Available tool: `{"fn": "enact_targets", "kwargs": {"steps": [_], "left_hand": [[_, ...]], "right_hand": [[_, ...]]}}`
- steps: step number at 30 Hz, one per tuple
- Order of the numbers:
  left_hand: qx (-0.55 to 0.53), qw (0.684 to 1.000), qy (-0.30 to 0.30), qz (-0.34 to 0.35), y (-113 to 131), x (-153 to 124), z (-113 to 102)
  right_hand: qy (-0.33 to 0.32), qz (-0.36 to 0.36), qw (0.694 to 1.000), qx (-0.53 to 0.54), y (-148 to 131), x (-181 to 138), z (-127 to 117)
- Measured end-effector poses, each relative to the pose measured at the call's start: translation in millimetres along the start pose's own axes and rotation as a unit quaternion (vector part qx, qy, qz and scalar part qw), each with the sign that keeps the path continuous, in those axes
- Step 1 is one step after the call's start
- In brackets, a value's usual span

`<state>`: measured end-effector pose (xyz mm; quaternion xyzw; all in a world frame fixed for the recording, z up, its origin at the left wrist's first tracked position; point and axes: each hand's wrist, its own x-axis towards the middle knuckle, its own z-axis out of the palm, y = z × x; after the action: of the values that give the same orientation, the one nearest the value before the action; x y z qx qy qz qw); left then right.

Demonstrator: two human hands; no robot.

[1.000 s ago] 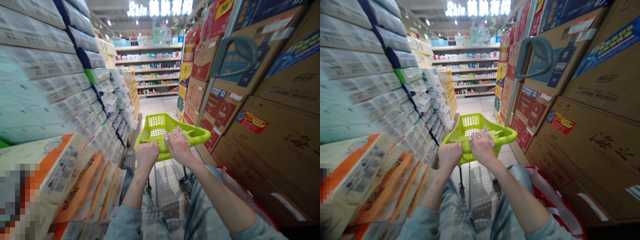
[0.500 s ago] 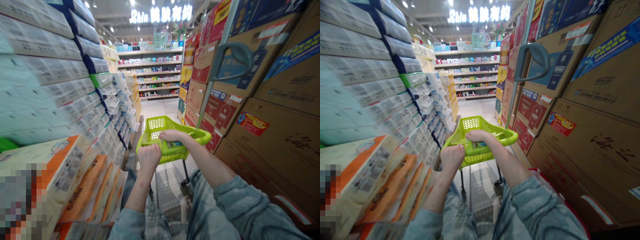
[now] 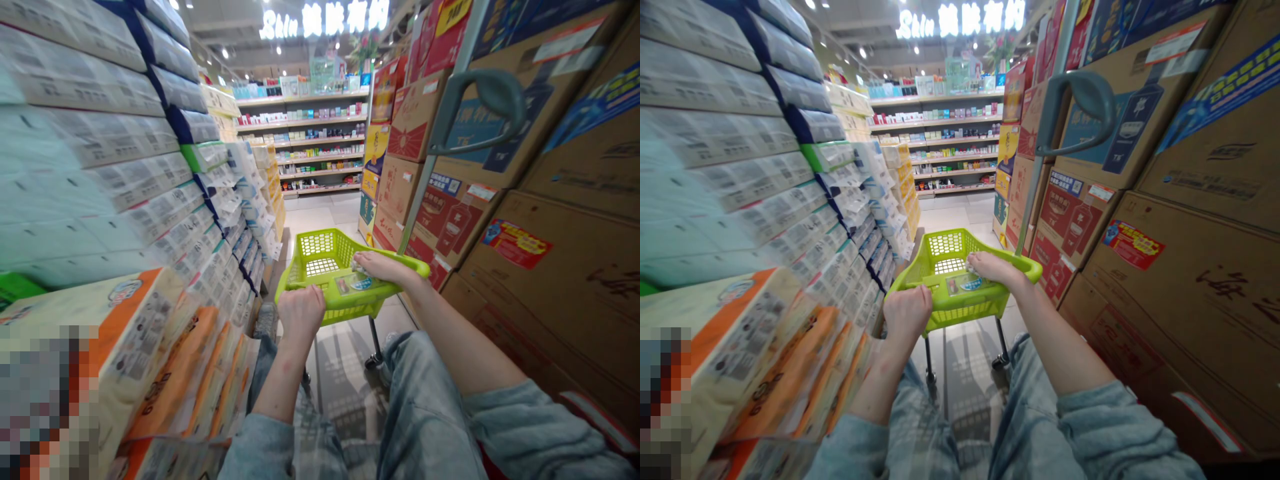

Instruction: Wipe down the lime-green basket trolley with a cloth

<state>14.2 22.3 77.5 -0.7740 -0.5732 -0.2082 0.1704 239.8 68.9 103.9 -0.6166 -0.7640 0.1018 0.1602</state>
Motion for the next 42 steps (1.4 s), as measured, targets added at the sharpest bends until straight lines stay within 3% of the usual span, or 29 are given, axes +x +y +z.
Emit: {"fn": "enact_targets", "kwargs": {"steps": [4, 8, 10, 13, 16, 19, 22, 27, 32, 35, 37, 39, 42], "left_hand": [[0.008, 1.0, 0.013, 0.003, -2, 1, 2], [0.016, 1.0, 0.012, -0.01, -2, 2, 3], [0.016, 1.0, 0.002, -0.012, -2, 3, 2], [0.014, 1.0, -0.009, -0.006, -2, 3, 1], [0.016, 1.0, -0.007, -0.005, -3, 3, 1], [0.02, 1.0, 0.0, 0.0, -5, 1, 2], [0.017, 1.0, -0.001, 0.005, -6, 0, 4], [0.013, 1.0, -0.002, -0.001, -6, -1, 4], [0.009, 1.0, -0.001, 0.0, -3, -2, 4], [0.003, 1.0, 0.0, -0.006, -3, -3, 4], [-0.004, 1.0, 0.0, -0.015, -3, -3, 4], [-0.005, 1.0, 0.0, -0.023, -3, -4, 4], [-0.003, 1.0, 0.0, -0.026, -2, -4, 3]], "right_hand": [[0.059, 0.076, 0.992, -0.08, 4, -32, 0], [0.186, 0.169, 0.964, -0.084, -9, -67, 12], [0.275, 0.149, 0.947, -0.074, -21, -77, 26], [0.409, 0.054, 0.91, -0.047, -38, -84, 54], [0.46, -0.023, 0.887, -0.033, -48, -89, 76], [0.451, -0.065, 0.889, -0.04, -40, -95, 84], [0.448, -0.08, 0.889, -0.048, -12, -102, 77], [0.441, 0.01, 0.895, -0.07, 36, -102, 47], [0.294, 0.136, 0.939, -0.112, 42, -81, 9], [0.169, 0.184, 0.958, -0.14, 35, -68, -9], [0.124, 0.197, 0.961, -0.146, 32, -63, -13], [0.148, 0.201, 0.959, -0.135, 32, -63, -8], [0.295, 0.186, 0.933, -0.093, 36, -70, 15]]}}
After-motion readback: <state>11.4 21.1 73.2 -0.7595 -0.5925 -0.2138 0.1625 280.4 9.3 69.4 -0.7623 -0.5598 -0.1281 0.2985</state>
